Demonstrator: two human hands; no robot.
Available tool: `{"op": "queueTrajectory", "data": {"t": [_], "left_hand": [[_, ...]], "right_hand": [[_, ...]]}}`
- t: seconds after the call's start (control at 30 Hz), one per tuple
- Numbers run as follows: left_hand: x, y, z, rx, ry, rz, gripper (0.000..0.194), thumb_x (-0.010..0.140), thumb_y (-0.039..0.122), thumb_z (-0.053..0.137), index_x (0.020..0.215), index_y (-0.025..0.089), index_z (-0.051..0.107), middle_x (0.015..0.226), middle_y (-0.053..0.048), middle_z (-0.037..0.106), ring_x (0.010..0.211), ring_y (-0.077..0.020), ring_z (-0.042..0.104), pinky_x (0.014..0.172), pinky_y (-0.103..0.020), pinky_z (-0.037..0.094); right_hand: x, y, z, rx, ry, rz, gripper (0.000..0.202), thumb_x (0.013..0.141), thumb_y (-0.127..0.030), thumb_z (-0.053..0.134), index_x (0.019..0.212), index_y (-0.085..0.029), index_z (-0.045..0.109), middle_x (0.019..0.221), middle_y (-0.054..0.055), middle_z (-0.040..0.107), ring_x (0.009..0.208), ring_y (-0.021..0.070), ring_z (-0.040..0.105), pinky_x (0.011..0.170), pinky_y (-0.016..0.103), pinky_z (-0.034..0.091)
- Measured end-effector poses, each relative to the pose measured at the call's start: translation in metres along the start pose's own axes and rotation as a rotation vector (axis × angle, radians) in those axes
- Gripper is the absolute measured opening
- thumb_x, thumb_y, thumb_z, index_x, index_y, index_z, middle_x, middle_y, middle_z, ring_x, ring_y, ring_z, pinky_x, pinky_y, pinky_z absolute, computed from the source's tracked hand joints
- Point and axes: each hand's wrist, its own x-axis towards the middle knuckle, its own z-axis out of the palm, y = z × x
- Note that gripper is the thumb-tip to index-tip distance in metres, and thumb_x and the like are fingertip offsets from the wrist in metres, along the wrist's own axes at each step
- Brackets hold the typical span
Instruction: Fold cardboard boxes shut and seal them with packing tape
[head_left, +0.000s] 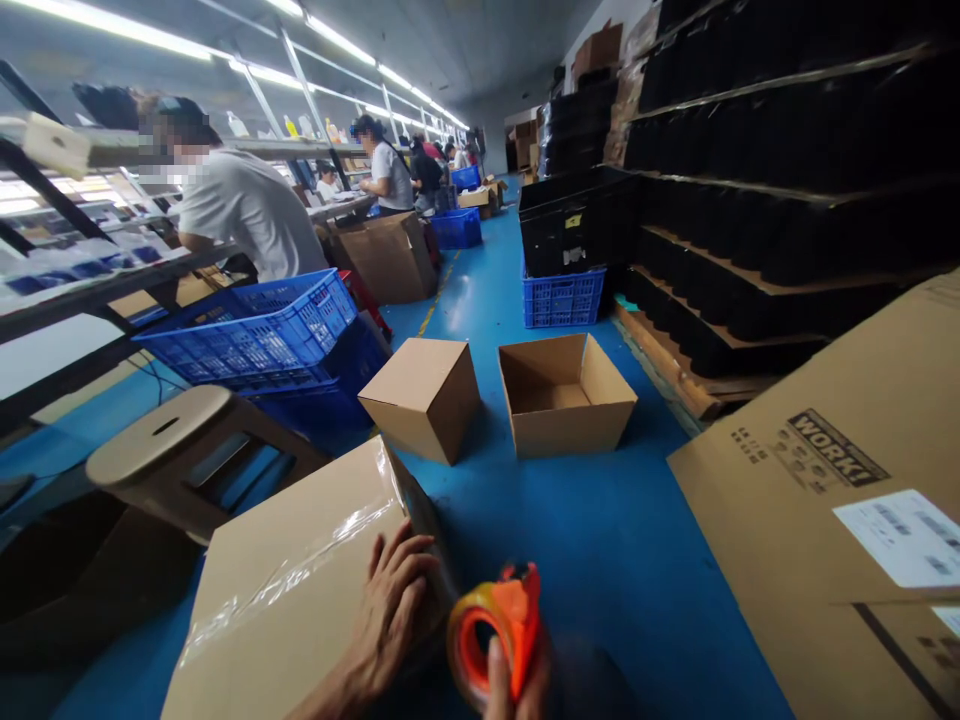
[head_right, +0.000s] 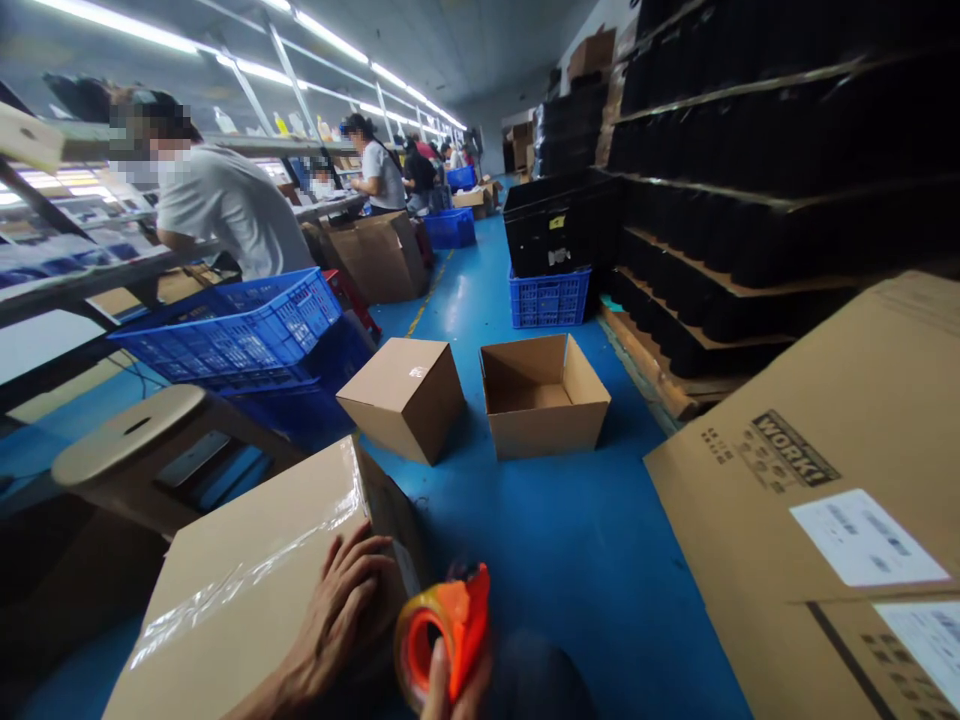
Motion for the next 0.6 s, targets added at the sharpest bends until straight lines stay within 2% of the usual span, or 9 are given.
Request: {"op": "queueTrajectory", "data": {"t": [0.13, 0.2, 0.3, 0.47, 0.53, 0.6], "left_hand": [[0.002, 0.009, -0.004, -0.032, -0.006, -0.032, 0.041, 0.106, 0.028, 0.030, 0.130, 0.028, 0.063, 0.149, -0.005, 0.059, 0.154, -0.0255, 0.031, 0.128, -0.066, 0.009], [0.004, 0.015, -0.007, -0.061, 0.003, -0.077, 0.043, 0.107, 0.029, 0.027, 0.129, 0.028, 0.064, 0.147, -0.004, 0.060, 0.153, -0.0244, 0.032, 0.129, -0.066, 0.009], [0.010, 0.025, -0.014, -0.100, -0.027, -0.165, 0.043, 0.106, 0.033, 0.027, 0.125, 0.028, 0.066, 0.143, -0.004, 0.064, 0.153, -0.0255, 0.034, 0.129, -0.067, 0.007], [0.014, 0.035, -0.020, -0.160, -0.033, -0.230, 0.045, 0.106, 0.036, 0.026, 0.122, 0.028, 0.067, 0.141, -0.003, 0.065, 0.153, -0.0256, 0.034, 0.129, -0.066, 0.007], [0.013, 0.035, -0.018, -0.207, 0.002, -0.232, 0.047, 0.106, 0.036, 0.024, 0.120, 0.026, 0.068, 0.139, -0.004, 0.067, 0.152, -0.0249, 0.036, 0.130, -0.065, 0.007], [0.013, 0.035, -0.017, -0.247, 0.033, -0.235, 0.049, 0.106, 0.037, 0.022, 0.118, 0.025, 0.068, 0.137, -0.005, 0.068, 0.151, -0.0246, 0.037, 0.130, -0.064, 0.007]], "right_hand": [[0.015, 0.002, 0.004, -0.035, -0.072, 0.107, 0.094, 0.090, -0.079, 0.035, 0.139, -0.001, 0.047, 0.133, 0.033, 0.063, 0.122, 0.0417, 0.064, 0.100, 0.053, 0.054], [0.022, -0.004, 0.000, -0.062, -0.084, 0.164, 0.100, 0.086, -0.085, 0.034, 0.140, -0.002, 0.046, 0.132, 0.032, 0.063, 0.123, 0.0420, 0.063, 0.100, 0.052, 0.054], [0.024, -0.020, -0.008, 0.002, -0.076, 0.148, 0.097, 0.083, -0.085, 0.044, 0.139, -0.006, 0.049, 0.132, 0.029, 0.064, 0.123, 0.0421, 0.063, 0.099, 0.051, 0.054], [0.015, -0.038, -0.017, 0.118, -0.151, 0.069, 0.092, 0.089, -0.076, 0.045, 0.137, 0.003, 0.049, 0.133, 0.034, 0.063, 0.119, 0.0427, 0.066, 0.100, 0.055, 0.055], [0.011, -0.041, -0.022, 0.096, -0.136, 0.068, 0.084, 0.088, -0.072, 0.053, 0.137, -0.003, 0.053, 0.131, 0.031, 0.066, 0.117, 0.0444, 0.067, 0.098, 0.057, 0.056], [0.005, -0.044, -0.025, 0.104, -0.175, 0.046, 0.079, 0.085, -0.068, 0.061, 0.139, -0.012, 0.056, 0.130, 0.025, 0.068, 0.120, 0.0452, 0.065, 0.096, 0.058, 0.058]]}}
